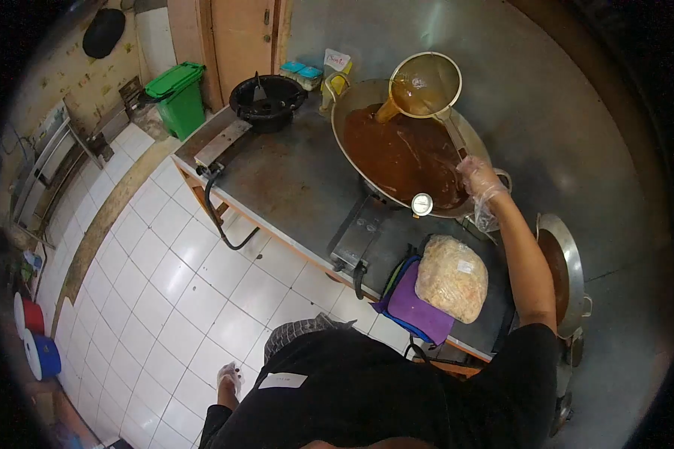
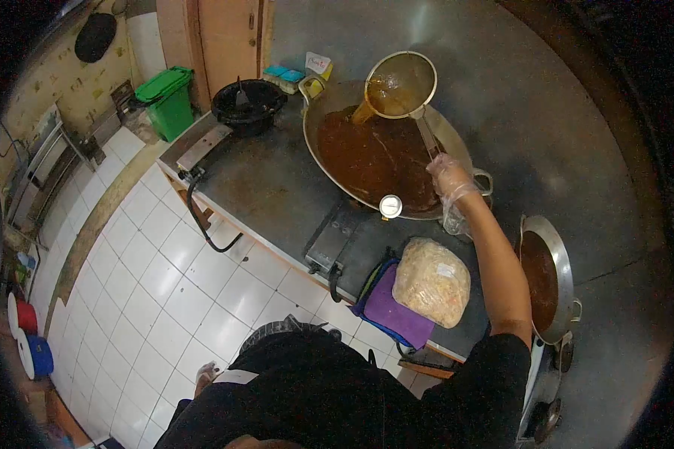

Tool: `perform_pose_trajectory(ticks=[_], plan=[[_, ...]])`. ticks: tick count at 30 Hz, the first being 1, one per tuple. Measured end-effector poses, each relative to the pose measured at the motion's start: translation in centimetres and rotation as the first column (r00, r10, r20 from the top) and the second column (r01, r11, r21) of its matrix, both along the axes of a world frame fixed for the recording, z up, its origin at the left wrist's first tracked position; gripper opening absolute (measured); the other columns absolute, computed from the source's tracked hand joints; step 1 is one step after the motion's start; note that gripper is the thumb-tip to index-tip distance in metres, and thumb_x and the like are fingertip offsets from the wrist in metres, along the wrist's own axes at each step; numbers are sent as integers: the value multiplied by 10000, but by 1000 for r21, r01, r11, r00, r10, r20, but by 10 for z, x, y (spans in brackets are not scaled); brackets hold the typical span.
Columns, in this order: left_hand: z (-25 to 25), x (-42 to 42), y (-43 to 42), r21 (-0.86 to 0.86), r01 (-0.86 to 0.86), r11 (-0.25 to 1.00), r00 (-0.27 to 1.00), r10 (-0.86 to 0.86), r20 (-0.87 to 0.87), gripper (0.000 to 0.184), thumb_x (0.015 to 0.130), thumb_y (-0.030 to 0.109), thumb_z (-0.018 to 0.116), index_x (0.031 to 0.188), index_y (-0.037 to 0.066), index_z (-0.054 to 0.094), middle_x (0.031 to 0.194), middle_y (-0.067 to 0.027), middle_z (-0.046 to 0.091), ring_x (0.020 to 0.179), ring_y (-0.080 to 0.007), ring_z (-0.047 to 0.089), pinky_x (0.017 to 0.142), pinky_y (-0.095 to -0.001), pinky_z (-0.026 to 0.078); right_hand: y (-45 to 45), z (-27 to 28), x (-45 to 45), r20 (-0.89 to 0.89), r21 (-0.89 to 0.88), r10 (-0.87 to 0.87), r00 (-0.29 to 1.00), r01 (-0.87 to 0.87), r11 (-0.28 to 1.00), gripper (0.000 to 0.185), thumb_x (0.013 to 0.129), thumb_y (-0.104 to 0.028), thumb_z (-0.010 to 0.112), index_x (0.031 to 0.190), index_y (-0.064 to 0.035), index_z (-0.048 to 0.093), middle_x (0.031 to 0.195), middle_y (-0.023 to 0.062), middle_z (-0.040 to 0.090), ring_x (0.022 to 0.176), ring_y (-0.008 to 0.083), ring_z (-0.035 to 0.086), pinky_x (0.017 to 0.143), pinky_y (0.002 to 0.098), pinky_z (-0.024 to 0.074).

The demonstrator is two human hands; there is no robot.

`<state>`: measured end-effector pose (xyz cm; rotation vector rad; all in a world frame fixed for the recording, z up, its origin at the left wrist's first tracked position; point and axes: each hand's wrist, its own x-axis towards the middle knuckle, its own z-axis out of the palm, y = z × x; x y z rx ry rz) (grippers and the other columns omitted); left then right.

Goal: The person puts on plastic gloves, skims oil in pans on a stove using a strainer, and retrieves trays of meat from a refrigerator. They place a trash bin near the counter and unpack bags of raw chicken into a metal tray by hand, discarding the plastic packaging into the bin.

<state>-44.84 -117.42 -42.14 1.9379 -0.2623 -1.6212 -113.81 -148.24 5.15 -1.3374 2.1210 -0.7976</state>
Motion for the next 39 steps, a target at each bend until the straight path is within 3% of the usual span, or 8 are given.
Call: perform_pose_trajectory(ticks=[18, 20, 24, 28, 31, 35, 37, 39], plan=[[-53, 32, -43, -27, -80, 996, 971, 72, -230, 269, 890, 292, 598, 1055, 81, 573, 840, -83, 576, 700, -220, 505, 621, -406, 454, 68, 5, 24, -612, 17, -18, 790, 37, 999, 226, 936, -221, 477, 992, -10, 535, 950, 271, 605, 897, 458, 584, 769, 486, 449], [-52, 32, -49, -101, 248, 963, 966, -254, -46, 287, 888, 285, 599, 1066, 62, 568, 851, -88, 580, 711, -223, 523, 625, -404, 458, 74, -11, 17, -627, -31, -44, 778, 31, 999, 233, 938, -222, 473, 999, -7, 537, 942, 275, 605, 884, 458, 589, 762, 480, 455], [-59, 47, -55, -218, 323, 921, 909, -366, -199, 316, 899, 308, 562, 1093, 58, 570, 860, -90, 599, 689, -237, 551, 597, -371, 455, 80, 2, 26, 28, -6, -221, 975, 221, 975, 209, 941, -230, 498, 966, -40, 582, 769, 125, 628, 668, 237, 601, 609, 370, 471], [-36, 29, -86, -65, 257, 964, 935, -265, -236, 330, 898, 325, 555, 1140, 102, 530, 851, -67, 546, 690, -222, 508, 557, -386, 416, 93, 32, 5, 751, 22, -315, 580, 455, 890, 154, 924, -217, 544, 970, -100, 631, 627, -37, 552, 456, 53, 438, 396, 205, 369], [-20, 13, -105, -18, 225, 974, 956, -225, -187, 331, 896, 323, 562, 1148, 111, 523, 861, -64, 549, 697, -229, 507, 545, -392, 414, 112, 64, 8, 774, -33, -293, 562, 497, 867, 176, 949, -147, 488, 1015, -26, 598, 616, -19, 537, 406, 34, 400, 338, 195, 352], [-69, 19, -125, 69, 238, 969, 967, -230, -109, 295, 890, 331, 570, 1090, 118, 529, 841, -51, 531, 680, -224, 489, 530, -388, 398, 143, 85, -48, 984, -178, 157, 84, 388, 904, 174, 952, -2, 389, 990, 117, 509, 607, -3, 513, 369, 38, 384, 284, 152, 342], [-53, 9, -138, 44, 268, 962, 961, -264, -80, 278, 888, 331, 573, 1067, 123, 528, 830, -47, 523, 672, -220, 480, 523, -387, 390, 169, 113, -21, 886, -335, 24, 463, 605, 722, 182, 944, -14, 417, 1041, 110, 508, 695, 33, 551, 442, 51, 468, 301, 142, 365], [-34, -2, -152, 20, 324, 946, 945, -322, -63, 269, 888, 327, 574, 1058, 125, 526, 822, -46, 518, 667, -217, 476, 518, -388, 385, 192, 122, -60, 880, -381, 49, 473, 639, 668, 212, 940, -20, 438, 1075, 117, 528, 759, 63, 607, 494, 61, 549, 307, 128, 372]])
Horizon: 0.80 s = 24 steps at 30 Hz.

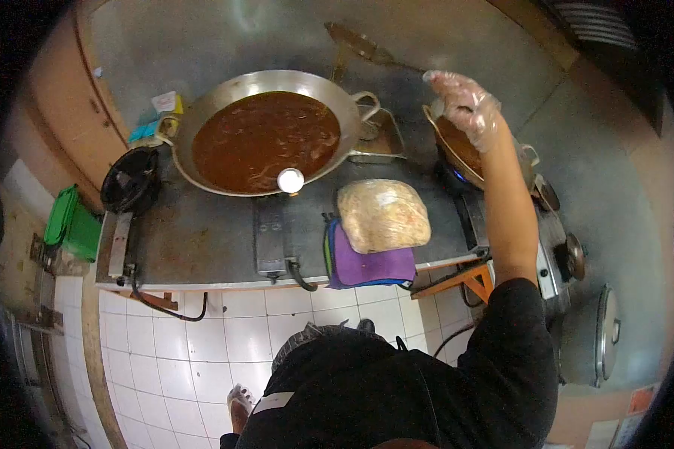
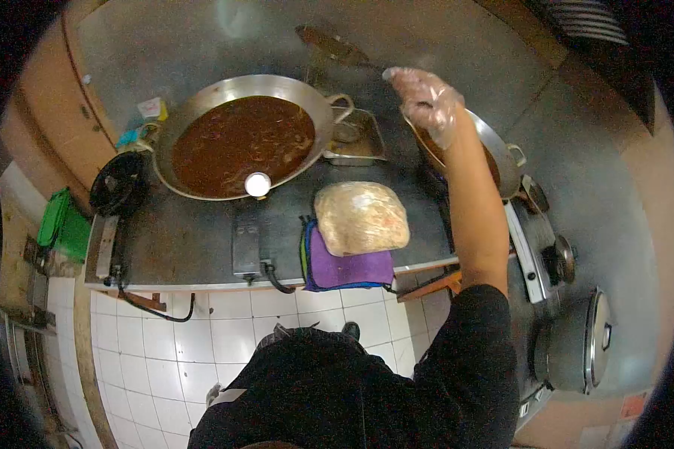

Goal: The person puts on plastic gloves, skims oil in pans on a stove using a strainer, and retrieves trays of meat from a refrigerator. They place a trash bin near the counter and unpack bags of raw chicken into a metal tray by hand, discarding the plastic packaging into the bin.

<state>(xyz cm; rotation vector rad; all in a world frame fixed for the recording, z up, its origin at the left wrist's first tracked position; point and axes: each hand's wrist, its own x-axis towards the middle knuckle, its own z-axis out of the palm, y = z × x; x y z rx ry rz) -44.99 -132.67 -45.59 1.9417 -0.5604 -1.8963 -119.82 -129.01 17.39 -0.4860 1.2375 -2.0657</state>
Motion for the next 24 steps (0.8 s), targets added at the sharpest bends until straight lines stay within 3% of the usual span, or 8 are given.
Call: perform_pose_trajectory(ticks=[3, 5, 7, 9, 13, 16, 20, 24], plan=[[20, -21, -6, -18, 66, 998, 998, -65, 7, 264, 891, 318, 571, 1060, 121, 522, 827, -51, 517, 681, -217, 477, 525, -389, 387, 46, 19, -76, 159, -95, 160, 974, -146, 985, 213, 953, -40, 437, 1039, 117, 552, 673, 55, 606, 444, 72, 540, 272, 127, 344], [23, -39, -4, -25, 79, 997, 997, -79, 14, 274, 897, 305, 563, 1081, 107, 520, 851, -62, 527, 719, -222, 490, 550, -388, 403, 80, 32, -112, -50, 211, -93, 994, 101, 972, 151, 937, -96, 527, 998, 20, 601, 644, -2, 554, 372, 37, 381, 286, 175, 344], [21, -56, 6, -27, 87, 996, 996, -87, 19, 283, 903, 292, 555, 1102, 93, 517, 875, -73, 536, 756, -227, 503, 575, -387, 418, 118, 53, -108, -555, 682, -97, 826, 518, 516, 197, 947, -200, 542, 991, -35, 641, 691, 35, 603, 448, 116, 509, 405, 268, 450], [15, -73, 22, -20, 97, 995, 995, -96, 23, 294, 910, 279, 547, 1122, 80, 514, 900, -85, 545, 794, -231, 516, 600, -385, 434, 169, 43, -173, -730, 549, 554, 401, 827, 125, 267, 937, -282, 545, 1044, -60, 647, 755, 94, 641, 647, 216, 619, 615, 337, 511], [-7, -115, 66, 8, 127, 992, 992, -127, 19, 315, 922, 254, 530, 1164, 52, 508, 948, -108, 564, 869, -241, 542, 650, -382, 465, 324, 1, -351, 258, 118, 960, -108, 990, 79, 168, 818, -79, 618, 962, -6, 663, 913, 186, 669, 859, 341, 663, 719, 367, 551], [-30, -153, 105, 35, 191, 981, 982, -191, 2, 333, 932, 235, 518, 1195, 32, 504, 985, -125, 578, 925, -248, 562, 687, -380, 488, 358, -31, -361, 472, 167, 870, 142, 954, -247, 364, 837, -314, 609, 956, 23, 675, 892, 206, 679, 943, 358, 641, 798, 432, 514], [-60, -206, 149, 34, 333, 942, 943, -332, -37, 357, 945, 209, 501, 1237, 5, 499, 1033, -148, 597, 1000, -258, 588, 736, -378, 519, 414, -65, -370, 259, 349, 907, 333, 843, -409, 190, 829, -119, 627, 1006, -74, 677, 947, 139, 671, 820, 285, 659, 673, 367, 536], [-65, -244, 185, -212, 701, 681, 712, -687, 145, 383, 952, 214, 498, 1262, -11, 500, 1063, -168, 618, 1057, -276, 605, 763, -389, 542, 432, -84, -335, -177, 906, 597, 783, 367, -213, 183, 858, -147, 609, 1026, -81, 635, 753, 68, 593, 642, 211, 579, 528, 378, 477]])
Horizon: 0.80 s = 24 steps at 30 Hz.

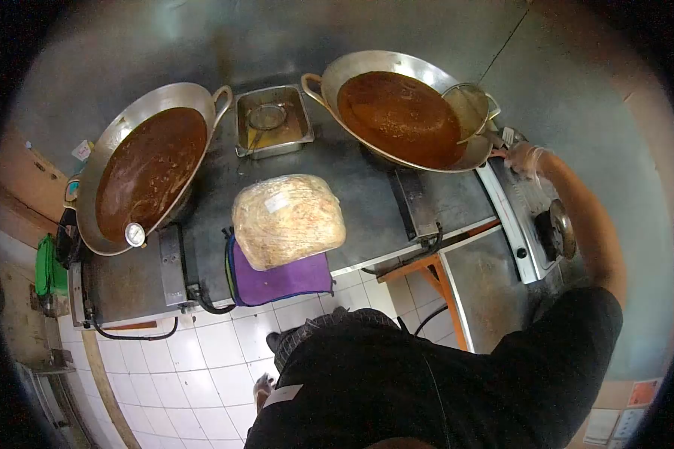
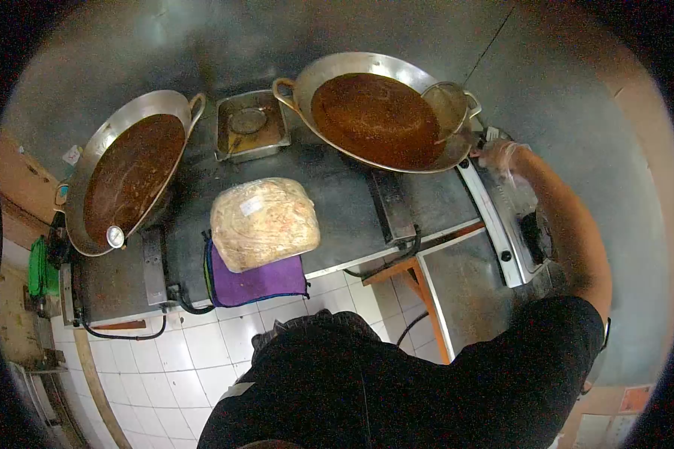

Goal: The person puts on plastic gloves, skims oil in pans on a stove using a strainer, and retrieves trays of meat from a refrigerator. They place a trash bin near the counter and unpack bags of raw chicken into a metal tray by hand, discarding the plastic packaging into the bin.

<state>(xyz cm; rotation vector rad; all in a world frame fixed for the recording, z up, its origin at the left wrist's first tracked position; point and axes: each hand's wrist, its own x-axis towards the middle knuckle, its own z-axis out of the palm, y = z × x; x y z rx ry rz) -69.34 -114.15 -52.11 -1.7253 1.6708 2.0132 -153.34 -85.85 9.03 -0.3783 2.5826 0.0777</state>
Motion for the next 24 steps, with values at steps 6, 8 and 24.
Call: perform_pose_trajectory(ticks=[6, 8, 24], plan=[[-11, -20, 19, 339, -505, 794, 854, 518, 60, 396, 938, 277, 527, 1231, 12, 516, 1071, -177, 620, 1017, -302, 606, 756, -430, 540, -27, -11, 37, 353, -367, -153, 923, 287, 885, 188, 919, -218, 533, 1021, -71, 588, 664, 2, 491, 516, 123, 461, 413, 308, 386], [-1, -22, 22, 324, -513, 795, 852, 518, 80, 395, 937, 277, 527, 1231, 12, 516, 1071, -176, 620, 1014, -301, 606, 755, -430, 539, -37, -17, 50, 327, -385, -154, 933, 280, 879, 209, 938, -241, 504, 1025, -78, 601, 654, -34, 485, 488, 106, 436, 387, 283, 355], [20, -10, 53, 292, -566, 771, 820, 562, 108, 392, 933, 278, 533, 1225, 18, 518, 1065, -171, 619, 991, -295, 606, 748, -435, 533, -96, -41, 79, 623, -697, 22, 782, 542, 469, 98, 898, -174, 568, 947, -90, 555, 562, -79, 405, 387, 28, 311, 323, 205, 241]])
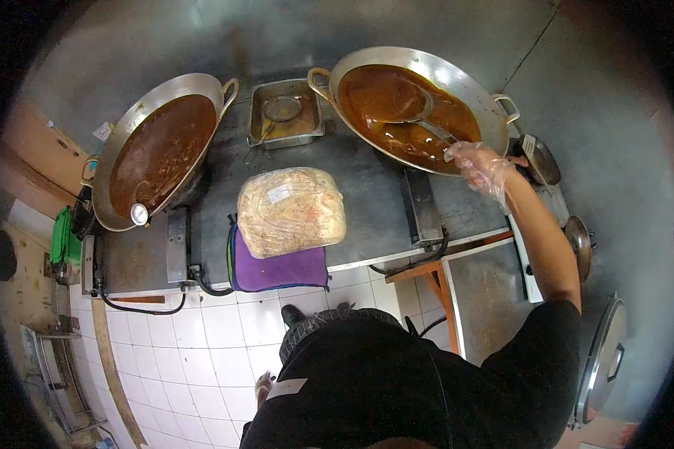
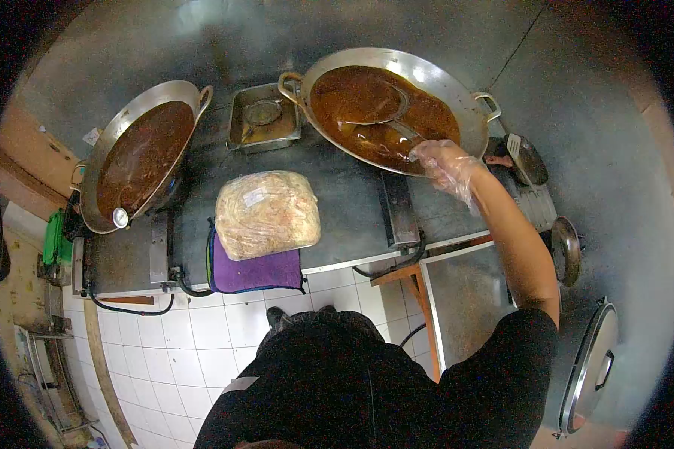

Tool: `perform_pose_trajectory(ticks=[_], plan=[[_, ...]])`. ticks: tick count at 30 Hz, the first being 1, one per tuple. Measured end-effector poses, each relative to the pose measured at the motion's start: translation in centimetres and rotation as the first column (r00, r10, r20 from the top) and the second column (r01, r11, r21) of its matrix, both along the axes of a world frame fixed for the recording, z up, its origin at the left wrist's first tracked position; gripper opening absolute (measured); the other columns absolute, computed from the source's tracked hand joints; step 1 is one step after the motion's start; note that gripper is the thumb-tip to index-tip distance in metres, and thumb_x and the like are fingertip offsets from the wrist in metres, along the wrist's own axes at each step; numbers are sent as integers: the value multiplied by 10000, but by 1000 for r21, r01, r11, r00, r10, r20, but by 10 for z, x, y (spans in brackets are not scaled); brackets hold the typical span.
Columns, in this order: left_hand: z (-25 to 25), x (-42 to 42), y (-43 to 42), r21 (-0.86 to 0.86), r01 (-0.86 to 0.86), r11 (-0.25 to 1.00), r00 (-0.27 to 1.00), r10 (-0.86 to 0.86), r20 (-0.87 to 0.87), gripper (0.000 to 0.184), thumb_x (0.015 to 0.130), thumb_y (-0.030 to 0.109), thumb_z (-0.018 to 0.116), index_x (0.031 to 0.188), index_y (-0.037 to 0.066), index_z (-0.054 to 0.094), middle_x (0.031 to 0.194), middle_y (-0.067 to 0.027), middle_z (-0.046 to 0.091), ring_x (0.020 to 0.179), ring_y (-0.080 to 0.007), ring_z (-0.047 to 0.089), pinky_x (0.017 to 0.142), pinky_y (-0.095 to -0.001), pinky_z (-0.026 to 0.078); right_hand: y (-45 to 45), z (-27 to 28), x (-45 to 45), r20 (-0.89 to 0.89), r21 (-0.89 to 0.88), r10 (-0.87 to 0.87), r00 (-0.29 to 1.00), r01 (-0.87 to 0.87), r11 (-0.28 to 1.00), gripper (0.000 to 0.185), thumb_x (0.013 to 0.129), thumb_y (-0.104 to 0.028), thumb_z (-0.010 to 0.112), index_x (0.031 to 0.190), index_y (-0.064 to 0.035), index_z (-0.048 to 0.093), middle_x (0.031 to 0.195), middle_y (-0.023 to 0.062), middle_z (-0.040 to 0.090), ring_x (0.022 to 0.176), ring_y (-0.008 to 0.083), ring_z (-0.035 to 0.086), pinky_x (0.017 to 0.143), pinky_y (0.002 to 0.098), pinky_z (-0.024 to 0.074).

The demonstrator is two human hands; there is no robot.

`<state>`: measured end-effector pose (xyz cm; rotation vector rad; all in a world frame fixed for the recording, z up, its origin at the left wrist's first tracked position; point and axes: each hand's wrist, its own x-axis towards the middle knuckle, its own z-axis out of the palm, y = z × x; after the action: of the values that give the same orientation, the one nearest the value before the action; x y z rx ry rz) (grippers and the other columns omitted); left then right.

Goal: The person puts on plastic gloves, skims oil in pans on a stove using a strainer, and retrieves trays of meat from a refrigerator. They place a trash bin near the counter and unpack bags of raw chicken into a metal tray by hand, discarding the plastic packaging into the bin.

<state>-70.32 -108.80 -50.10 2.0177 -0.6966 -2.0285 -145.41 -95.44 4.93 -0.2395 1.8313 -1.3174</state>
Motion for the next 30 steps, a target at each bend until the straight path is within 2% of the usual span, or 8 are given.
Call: perform_pose_trajectory(ticks=[10, 16, 30], plan=[[3, 5, 11, -8, -18, 1000, 1000, 18, 3, 390, 931, 279, 537, 1222, 21, 520, 1061, -167, 618, 976, -292, 606, 744, -438, 529, -9, 6, -9, -67, -46, 30, 997, -33, 998, 133, 901, -211, 561, 944, -85, 567, 575, -75, 420, 382, 30, 301, 324, 213, 229], [1, 4, 21, -7, -33, 999, 999, 33, 5, 388, 929, 280, 539, 1220, 23, 520, 1059, -165, 618, 968, -289, 606, 742, -440, 527, -24, 11, -18, -110, -67, 44, 993, -52, 996, 119, 902, -190, 546, 918, -76, 576, 556, -67, 416, 378, 43, 306, 326, 219, 229], [-12, 0, 40, -4, -57, 998, 998, 57, -5, 386, 926, 281, 544, 1216, 27, 522, 1054, -160, 616, 947, -284, 606, 736, -444, 522, -42, 36, -8, -278, 127, 120, 953, -88, 988, 136, 918, -210, 519, 856, -95, 558, 540, -58, 388, 378, 70, 334, 344, 248, 245]])
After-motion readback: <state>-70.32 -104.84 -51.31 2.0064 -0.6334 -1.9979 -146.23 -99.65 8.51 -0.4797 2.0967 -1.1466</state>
